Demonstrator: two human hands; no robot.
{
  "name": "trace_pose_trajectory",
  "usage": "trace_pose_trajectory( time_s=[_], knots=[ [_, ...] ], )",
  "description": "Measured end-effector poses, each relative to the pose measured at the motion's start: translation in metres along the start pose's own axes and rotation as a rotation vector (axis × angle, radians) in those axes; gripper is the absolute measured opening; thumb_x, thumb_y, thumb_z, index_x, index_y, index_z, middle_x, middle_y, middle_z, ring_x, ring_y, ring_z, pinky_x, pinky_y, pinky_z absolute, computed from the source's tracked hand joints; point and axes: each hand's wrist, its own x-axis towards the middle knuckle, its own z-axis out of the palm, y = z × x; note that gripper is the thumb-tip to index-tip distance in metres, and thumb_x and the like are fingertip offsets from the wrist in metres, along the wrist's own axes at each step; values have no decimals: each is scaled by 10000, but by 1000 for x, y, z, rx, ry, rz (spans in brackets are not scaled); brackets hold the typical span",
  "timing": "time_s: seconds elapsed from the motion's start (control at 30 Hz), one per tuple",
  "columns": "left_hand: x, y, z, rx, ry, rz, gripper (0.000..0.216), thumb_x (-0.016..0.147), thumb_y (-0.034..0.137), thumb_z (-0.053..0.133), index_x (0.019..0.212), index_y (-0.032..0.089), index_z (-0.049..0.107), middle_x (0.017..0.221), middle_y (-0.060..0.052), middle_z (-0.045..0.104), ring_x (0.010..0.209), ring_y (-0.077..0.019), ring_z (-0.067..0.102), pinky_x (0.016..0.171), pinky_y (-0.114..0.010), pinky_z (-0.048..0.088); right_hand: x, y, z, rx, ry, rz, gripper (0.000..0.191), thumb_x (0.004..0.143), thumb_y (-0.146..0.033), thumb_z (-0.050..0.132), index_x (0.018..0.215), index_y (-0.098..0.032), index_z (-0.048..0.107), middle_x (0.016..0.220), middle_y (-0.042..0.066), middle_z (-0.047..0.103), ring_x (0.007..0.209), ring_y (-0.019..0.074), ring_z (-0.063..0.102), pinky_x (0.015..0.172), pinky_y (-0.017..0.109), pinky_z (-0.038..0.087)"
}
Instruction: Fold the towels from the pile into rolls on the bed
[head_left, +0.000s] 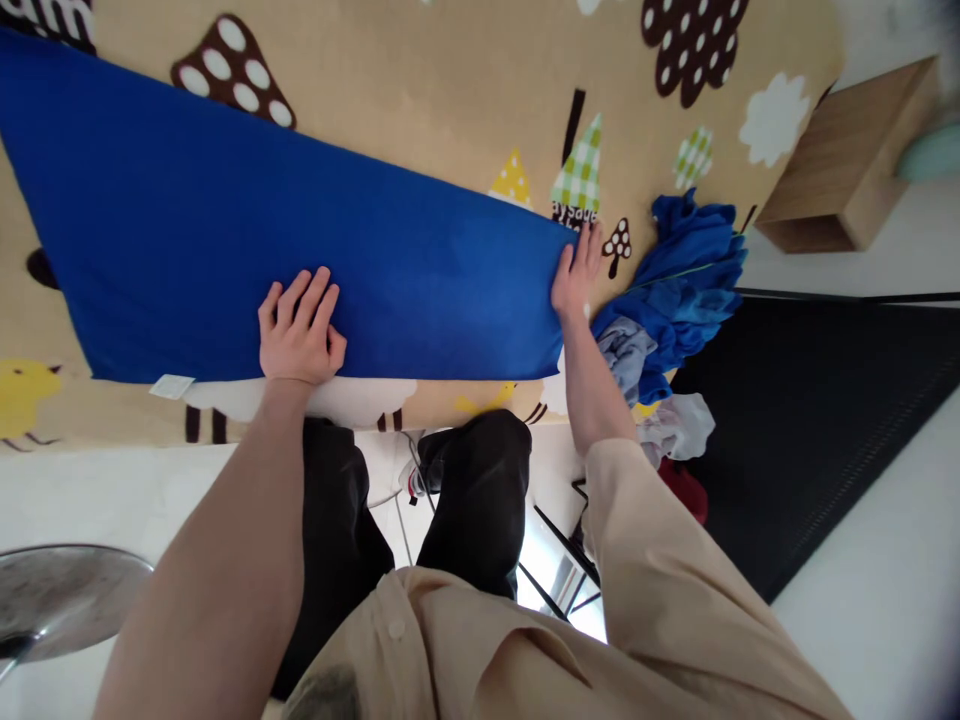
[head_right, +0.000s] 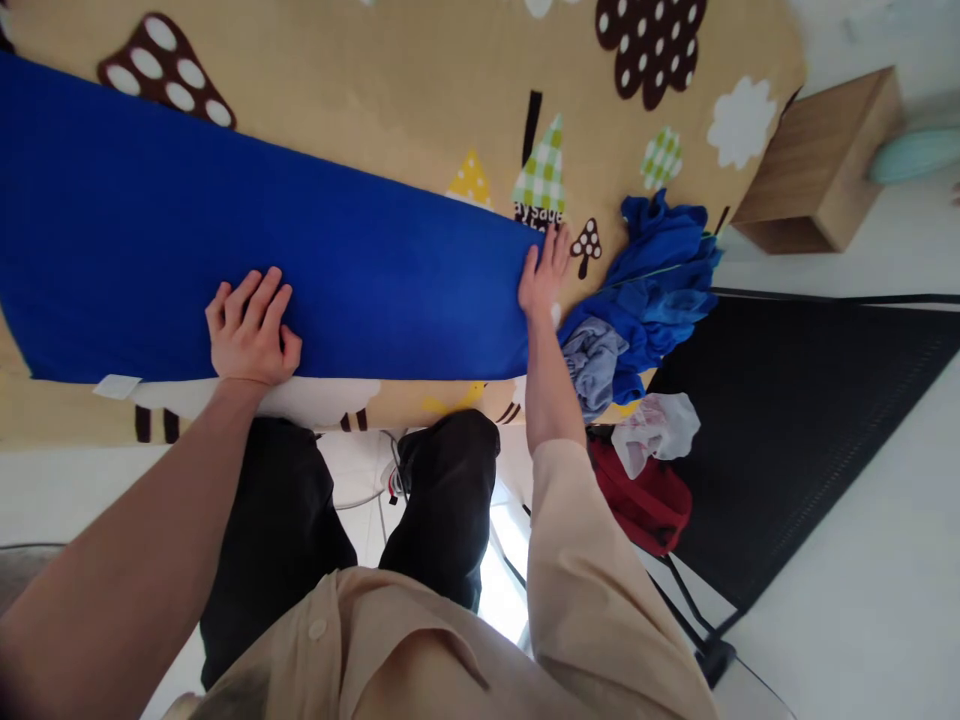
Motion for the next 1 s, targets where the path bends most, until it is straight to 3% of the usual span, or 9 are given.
trace_pose_trajectory(
  time_s=[0.1,0.27,0.37,0.47,0.53,0.63,0.77,0.9,1.0],
  knots=[
    [0,0,1,-14,10,3,688,825,297,549,1508,222,523,1638,-84,407,1547,-366,316,1287,-640,115,-8,-4,-6,-12,65,46,748,1085,-521,-9,1611,-29,194,1715,211,160,1597,99,9,1268,574,70],
    [-1,-2,2,-30,5,4,678,836,302,546,1511,237,523,1643,-71,400,1546,-364,319,1291,-641,114,-111,-11,-2,26,-104,-194,624,1097,-482,180,1629,-180,308,1714,121,231,1620,209,102,1283,576,171],
    [-1,-2,1,-44,4,15,679,844,303,550,1519,236,518,1647,-65,393,1556,-361,298,1298,-634,98,-161,21,4,55,-82,-51,629,1086,-457,157,1627,-176,315,1701,143,261,1610,242,158,1272,604,195],
    [0,0,-1,-75,5,2,676,844,316,552,1514,230,528,1640,-73,406,1556,-373,291,1295,-649,81,-177,51,0,91,-13,159,681,1076,-484,107,1624,-129,302,1687,190,271,1589,259,230,1261,590,241],
    [1,2,-2,-86,-2,-14,679,841,330,553,1512,227,529,1637,-79,410,1553,-379,295,1293,-657,78,-181,47,-6,113,37,256,731,1067,-537,119,1614,-87,302,1668,226,294,1579,272,260,1267,577,242],
    [2,5,-3,-88,-13,-36,674,847,354,548,1511,239,529,1634,-75,419,1551,-376,302,1295,-651,83,-193,-4,-13,153,163,319,756,1064,-574,191,1624,-70,248,1669,242,278,1599,279,205,1284,584,205],
    [2,7,-4,-61,-17,-57,646,870,390,532,1502,255,536,1632,-69,426,1555,-362,297,1299,-635,87,-215,-129,-6,291,67,59,631,1091,-461,239,1655,-186,178,1700,160,251,1615,253,155,1277,608,220],
    [1,6,-3,9,-26,-40,624,907,411,494,1509,249,523,1637,-75,416,1556,-346,302,1296,-624,95,-203,-232,10,448,-190,-276,495,1098,-402,288,1554,-268,426,1569,102,492,1546,234,341,1262,542,304],
    [0,5,-4,38,-34,-16,627,922,416,483,1524,240,504,1643,-87,404,1562,-344,289,1293,-615,95,-158,-263,11,501,-323,-443,396,1106,-377,341,1369,-251,609,1405,82,634,1410,225,502,1217,468,388]
  ],
)
